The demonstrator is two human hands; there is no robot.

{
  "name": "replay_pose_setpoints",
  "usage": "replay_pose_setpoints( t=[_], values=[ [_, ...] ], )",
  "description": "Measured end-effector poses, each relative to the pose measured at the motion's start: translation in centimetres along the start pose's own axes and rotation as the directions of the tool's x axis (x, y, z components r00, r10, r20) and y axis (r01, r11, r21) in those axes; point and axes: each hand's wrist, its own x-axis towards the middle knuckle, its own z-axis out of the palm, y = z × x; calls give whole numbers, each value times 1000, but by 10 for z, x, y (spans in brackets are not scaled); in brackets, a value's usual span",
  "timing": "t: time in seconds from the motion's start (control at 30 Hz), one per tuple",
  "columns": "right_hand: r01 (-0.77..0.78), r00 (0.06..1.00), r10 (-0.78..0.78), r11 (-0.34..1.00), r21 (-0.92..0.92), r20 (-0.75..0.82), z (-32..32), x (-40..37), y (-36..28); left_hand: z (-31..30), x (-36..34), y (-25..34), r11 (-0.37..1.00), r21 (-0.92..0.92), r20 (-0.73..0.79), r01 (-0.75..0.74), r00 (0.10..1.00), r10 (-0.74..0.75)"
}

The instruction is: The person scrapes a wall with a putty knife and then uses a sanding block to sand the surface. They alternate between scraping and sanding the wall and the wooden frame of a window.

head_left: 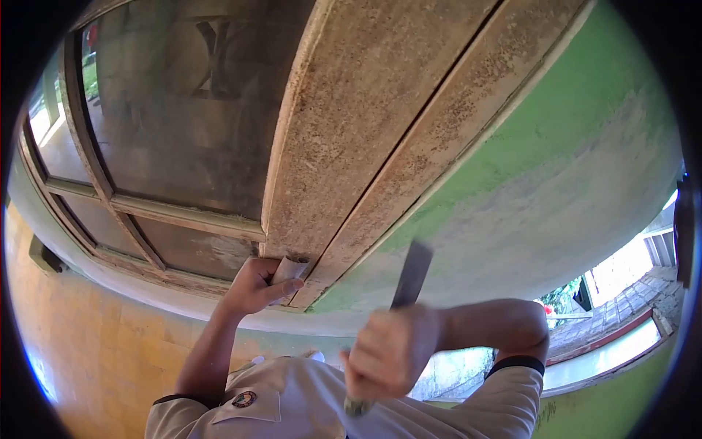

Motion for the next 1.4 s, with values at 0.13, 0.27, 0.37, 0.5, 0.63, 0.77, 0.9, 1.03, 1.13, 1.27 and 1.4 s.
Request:
replay_pose_setpoints(
  t=[0.13,0.27,0.37,0.5,0.63,0.77,0.9,1.03,1.13,1.27,1.4],
  values=[
    [11,999,-12,1000,8,39,7,-6,7,-1,0,-5,999,33,-1,-1,1000,1],
    [-52,998,50,996,-76,-24,-12,4,11,0,0,-2,1000,-19,-3,0,1000,0],
    [26,998,-26,1000,0,60,5,-3,-1,-2,1,-6,998,48,-5,-39,999,39],
    [-69,998,69,980,-186,-10,-18,-2,25,0,-1,-7,1000,-3,2,2,1000,-2],
    [42,999,-41,998,-40,31,-5,2,1,-1,0,-9,1000,14,-8,-25,1000,25],
    [-87,995,76,976,-200,-62,-27,2,30,0,0,-4,1000,18,9,-1,1000,1],
    [75,995,-74,997,-19,73,-5,11,-12,-2,-1,-2,1000,17,-3,-10,1000,10],
    [-48,998,38,966,-252,-44,-16,0,31,-1,0,-8,1000,4,0,-20,1000,20],
    [15,1000,-18,995,-97,-25,-15,12,6,-2,-1,-4,999,24,-4,-23,1000,23],
    [-46,999,48,991,-125,10,-7,-4,24,0,-1,-4,999,-33,-13,-15,1000,14],
    [-16,1000,16,996,-89,-4,-14,6,14,-2,0,-8,1000,9,-1,-19,1000,19]
  ],
)
